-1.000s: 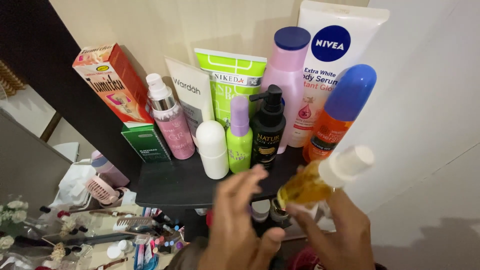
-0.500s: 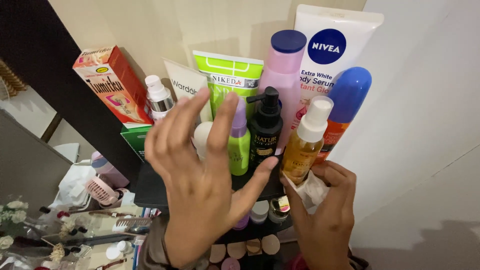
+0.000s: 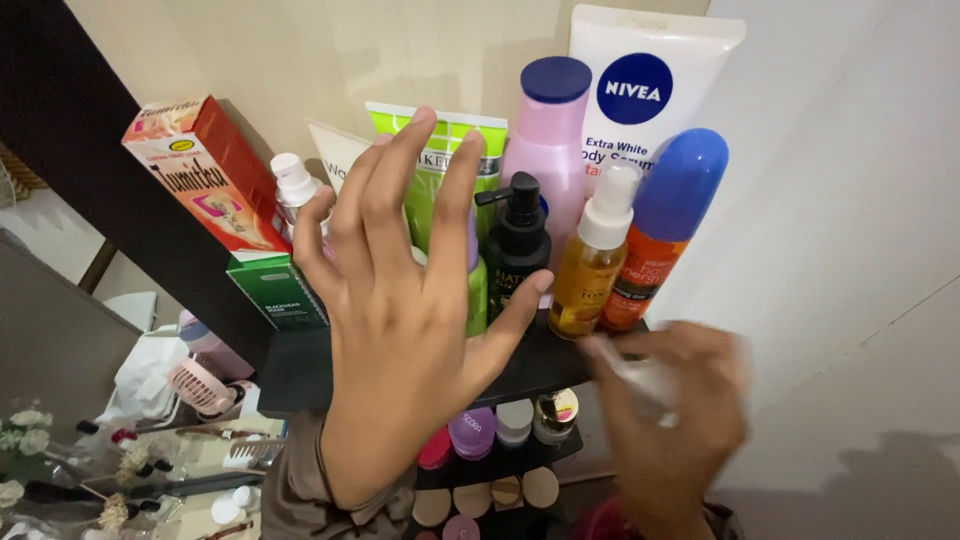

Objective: The person wipes the exterior of several cosmetic bottles and compacts on a vanity shelf using a white tissue. They handle items one at a time, including a blue-capped bottle, a black pump bottle, and a round compact, then place them back on the shelf.

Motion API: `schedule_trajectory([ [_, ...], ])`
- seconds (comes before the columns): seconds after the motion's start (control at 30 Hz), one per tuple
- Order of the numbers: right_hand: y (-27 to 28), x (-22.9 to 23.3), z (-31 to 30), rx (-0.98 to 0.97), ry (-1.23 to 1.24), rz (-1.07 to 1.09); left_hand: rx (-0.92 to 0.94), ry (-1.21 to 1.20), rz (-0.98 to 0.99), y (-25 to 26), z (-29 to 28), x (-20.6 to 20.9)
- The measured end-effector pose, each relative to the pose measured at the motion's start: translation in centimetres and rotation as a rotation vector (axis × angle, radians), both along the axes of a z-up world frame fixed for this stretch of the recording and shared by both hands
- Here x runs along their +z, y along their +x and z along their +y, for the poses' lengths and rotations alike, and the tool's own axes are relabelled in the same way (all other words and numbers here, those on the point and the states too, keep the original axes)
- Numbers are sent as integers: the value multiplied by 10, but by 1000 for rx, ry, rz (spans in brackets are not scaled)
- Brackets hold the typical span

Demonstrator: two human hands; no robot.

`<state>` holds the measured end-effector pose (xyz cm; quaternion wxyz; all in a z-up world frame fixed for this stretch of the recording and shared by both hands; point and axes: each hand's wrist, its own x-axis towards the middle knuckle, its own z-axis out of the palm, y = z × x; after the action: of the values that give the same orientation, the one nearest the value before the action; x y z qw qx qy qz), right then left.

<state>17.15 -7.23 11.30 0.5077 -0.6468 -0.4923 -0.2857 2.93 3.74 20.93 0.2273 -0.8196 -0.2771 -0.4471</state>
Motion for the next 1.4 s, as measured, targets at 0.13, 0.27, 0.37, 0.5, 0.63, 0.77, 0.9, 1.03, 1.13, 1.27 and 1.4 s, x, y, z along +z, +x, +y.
schedule_trajectory([
  [0.13, 22, 6, -4, 44, 28, 347, -52, -21, -27, 0, 1, 0],
  [0.27, 33, 15, -2, 139, -120, 795, -87, -60, -14, -1, 3, -1],
  [0.37, 41, 12, 1, 165, -202, 756, -92, -46, -26, -2, 1, -1],
  [0.5, 50, 9, 4, 260, -207, 751, -152, -97, -35, -2, 1, -4],
  [0.63, 51, 12, 2, 283, -230, 741, -198, -102, -13, -1, -2, -17],
  [0.77, 53, 10, -1, 303, -220, 703, -272, -179, 16, 0, -9, -29],
  [0.9, 30, 29, -10, 202, -151, 1025, -273, -109, -52, -6, -19, -37],
  [1.03, 29, 12, -26, 307, 10, 838, -807, -349, -306, -22, -28, -57],
  [1.13, 20, 4, -39, 308, -15, 795, -1212, -533, -567, -25, -44, -70],
  [1.27, 8, -14, -50, 309, 62, 565, -1254, -650, -621, -31, -64, -72],
  [1.4, -42, -1, -62, 7, 15, 567, -1179, -991, -474, -48, -81, -89],
])
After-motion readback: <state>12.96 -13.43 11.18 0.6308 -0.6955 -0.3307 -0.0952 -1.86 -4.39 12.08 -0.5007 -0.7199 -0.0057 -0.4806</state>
